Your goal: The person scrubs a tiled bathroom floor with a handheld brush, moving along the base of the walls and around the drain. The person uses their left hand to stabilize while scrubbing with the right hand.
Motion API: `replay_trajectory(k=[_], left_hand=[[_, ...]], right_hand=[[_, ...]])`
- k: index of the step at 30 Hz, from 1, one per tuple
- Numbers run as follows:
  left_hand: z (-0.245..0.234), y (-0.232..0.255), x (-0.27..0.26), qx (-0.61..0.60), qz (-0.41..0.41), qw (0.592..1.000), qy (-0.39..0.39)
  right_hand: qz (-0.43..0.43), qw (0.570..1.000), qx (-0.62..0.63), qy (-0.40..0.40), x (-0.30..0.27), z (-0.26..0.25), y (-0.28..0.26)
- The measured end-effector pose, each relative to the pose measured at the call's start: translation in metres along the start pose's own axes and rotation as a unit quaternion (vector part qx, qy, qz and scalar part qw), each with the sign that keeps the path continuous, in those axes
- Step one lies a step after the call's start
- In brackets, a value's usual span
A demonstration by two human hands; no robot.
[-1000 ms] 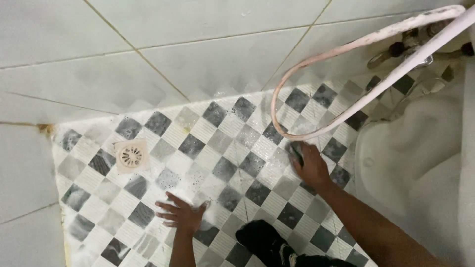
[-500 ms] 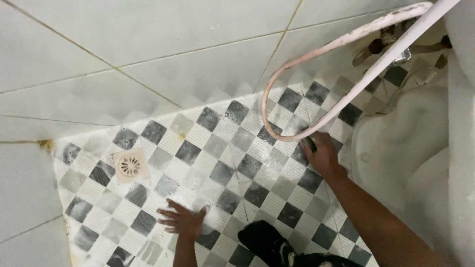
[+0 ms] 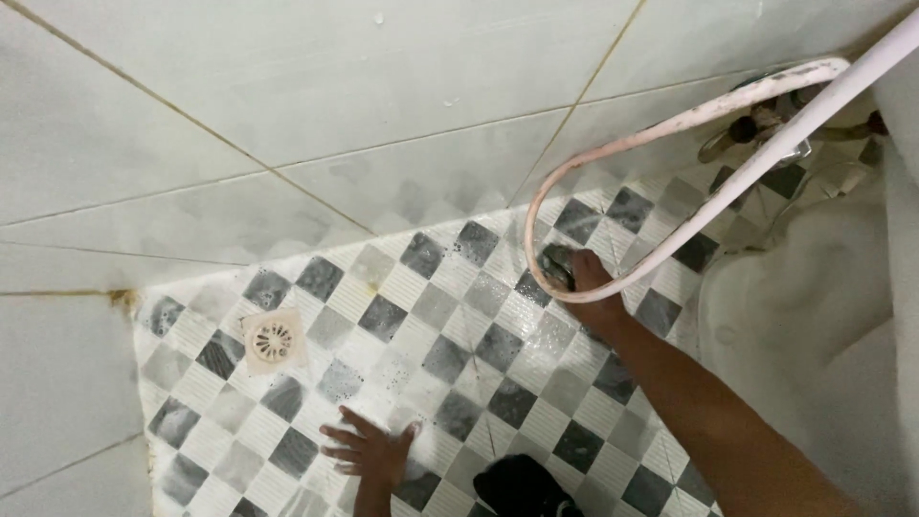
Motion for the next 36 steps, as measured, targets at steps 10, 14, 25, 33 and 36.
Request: replay_trajectory(k=[10, 14, 25, 33, 36], left_hand=[[0.028, 0.002, 0.007, -0.112, 0.01, 0.972, -0.204], [-0.007, 0.007, 0.0, 0.098, 0.004, 0.995, 0.017], [0.02, 0.002, 0.002, -0.033, -0.013, 0.991, -0.128], [-0.008, -0.003, 0.016, -0.18, 0.017, 0.903, -0.39], [0.016, 0.0, 0.006, -0.16, 0.016, 0.949, -0.27]], right_hand=[[0.067, 0.962, -0.134, 0.23, 0.036, -0.028, 0.102], [0.067, 0.995, -0.007, 0.068, 0.04, -0.015, 0.015], [0.086, 0.987, 0.03, 0.136, 0.068, -0.011, -0.039], [0.069, 0.983, -0.049, -0.161, -0.034, 0.015, -0.024], [0.1, 0.992, -0.077, 0.024, -0.015, 0.005, 0.001]])
Point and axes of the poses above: each hand's wrist, its own x-axis towards the middle knuckle, its own z-axis out of the palm, y = z × x, the point moved 6 cm from there along x, towards the middle knuckle, and after that the axes turned 11 degrees about x, right-handed, at the moved point
